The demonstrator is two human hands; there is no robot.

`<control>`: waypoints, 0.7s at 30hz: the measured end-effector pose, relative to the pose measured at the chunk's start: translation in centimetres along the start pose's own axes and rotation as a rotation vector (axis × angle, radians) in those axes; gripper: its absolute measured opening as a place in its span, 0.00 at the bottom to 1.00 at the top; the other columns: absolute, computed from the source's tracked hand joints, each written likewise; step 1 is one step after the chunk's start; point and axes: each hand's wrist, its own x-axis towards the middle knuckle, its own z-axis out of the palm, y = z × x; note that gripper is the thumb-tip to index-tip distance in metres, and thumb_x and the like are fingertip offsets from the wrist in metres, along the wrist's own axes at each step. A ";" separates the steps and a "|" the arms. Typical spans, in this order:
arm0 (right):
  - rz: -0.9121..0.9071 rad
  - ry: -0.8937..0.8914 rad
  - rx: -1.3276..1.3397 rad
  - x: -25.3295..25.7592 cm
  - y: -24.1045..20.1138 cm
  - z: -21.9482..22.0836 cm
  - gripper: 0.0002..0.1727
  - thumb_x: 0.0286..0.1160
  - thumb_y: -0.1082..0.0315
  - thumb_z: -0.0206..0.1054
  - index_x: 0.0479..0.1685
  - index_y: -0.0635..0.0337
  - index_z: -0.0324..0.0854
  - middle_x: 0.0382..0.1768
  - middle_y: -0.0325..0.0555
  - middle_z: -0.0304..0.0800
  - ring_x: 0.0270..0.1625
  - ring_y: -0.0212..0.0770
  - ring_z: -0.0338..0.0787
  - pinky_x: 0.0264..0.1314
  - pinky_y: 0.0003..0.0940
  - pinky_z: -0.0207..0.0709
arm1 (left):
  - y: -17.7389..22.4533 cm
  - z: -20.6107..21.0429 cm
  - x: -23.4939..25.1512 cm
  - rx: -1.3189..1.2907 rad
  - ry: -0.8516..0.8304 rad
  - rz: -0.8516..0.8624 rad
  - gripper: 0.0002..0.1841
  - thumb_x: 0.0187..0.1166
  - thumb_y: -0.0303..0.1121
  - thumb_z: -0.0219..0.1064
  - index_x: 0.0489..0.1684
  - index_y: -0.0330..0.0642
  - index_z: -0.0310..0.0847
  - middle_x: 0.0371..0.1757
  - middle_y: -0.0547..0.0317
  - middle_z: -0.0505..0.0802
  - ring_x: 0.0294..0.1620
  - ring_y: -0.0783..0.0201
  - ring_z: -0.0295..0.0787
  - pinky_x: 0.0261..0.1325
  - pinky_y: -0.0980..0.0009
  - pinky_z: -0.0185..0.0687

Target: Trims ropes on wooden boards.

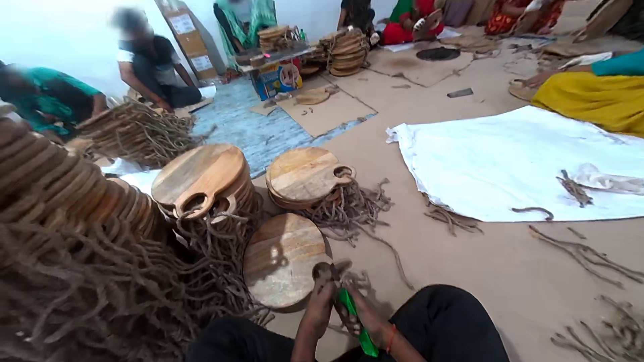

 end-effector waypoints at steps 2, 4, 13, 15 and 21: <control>-0.041 -0.022 0.006 0.2 0.5 -0.2 0.35 0.89 0.37 0.29 0.26 0.47 0.72 0.13 0.29 0.69 0.10 0.23 0.63 0.13 0.17 0.60 | -0.2 0.1 -0.2 0.006 0.014 -0.003 0.22 0.83 0.42 0.54 0.61 0.36 0.85 0.61 0.59 0.93 0.55 0.72 0.90 0.58 0.71 0.86; -0.093 0.026 -0.016 0.6 0.9 -0.3 0.34 0.90 0.39 0.27 0.26 0.47 0.71 0.13 0.29 0.67 0.10 0.25 0.62 0.13 0.19 0.59 | -0.6 0.0 0.0 0.055 0.052 0.024 0.16 0.83 0.38 0.58 0.54 0.36 0.85 0.51 0.62 0.93 0.46 0.74 0.89 0.52 0.73 0.86; -0.092 0.322 0.012 1.1 1.8 0.6 0.35 0.94 0.41 0.34 0.26 0.52 0.73 0.12 0.33 0.66 0.12 0.29 0.64 0.15 0.24 0.62 | -1.3 1.1 0.5 0.287 0.297 0.029 0.16 0.89 0.34 0.52 0.51 0.32 0.84 0.32 0.59 0.90 0.27 0.71 0.84 0.36 0.72 0.85; -0.061 0.278 0.020 0.3 1.8 1.5 0.33 0.95 0.41 0.34 0.28 0.52 0.73 0.14 0.32 0.67 0.13 0.28 0.64 0.16 0.23 0.62 | -1.5 1.4 0.6 0.263 0.430 0.057 0.22 0.88 0.36 0.45 0.33 0.37 0.84 0.24 0.63 0.86 0.24 0.72 0.81 0.32 0.71 0.81; -0.070 0.321 0.224 -2.0 3.3 5.3 0.20 0.95 0.56 0.44 0.27 0.49 0.67 0.12 0.27 0.62 0.10 0.23 0.60 0.12 0.18 0.56 | -2.1 0.6 0.7 0.494 0.428 0.051 0.21 0.77 0.38 0.51 0.09 0.47 0.74 0.12 0.70 0.76 0.16 0.72 0.74 0.26 0.67 0.74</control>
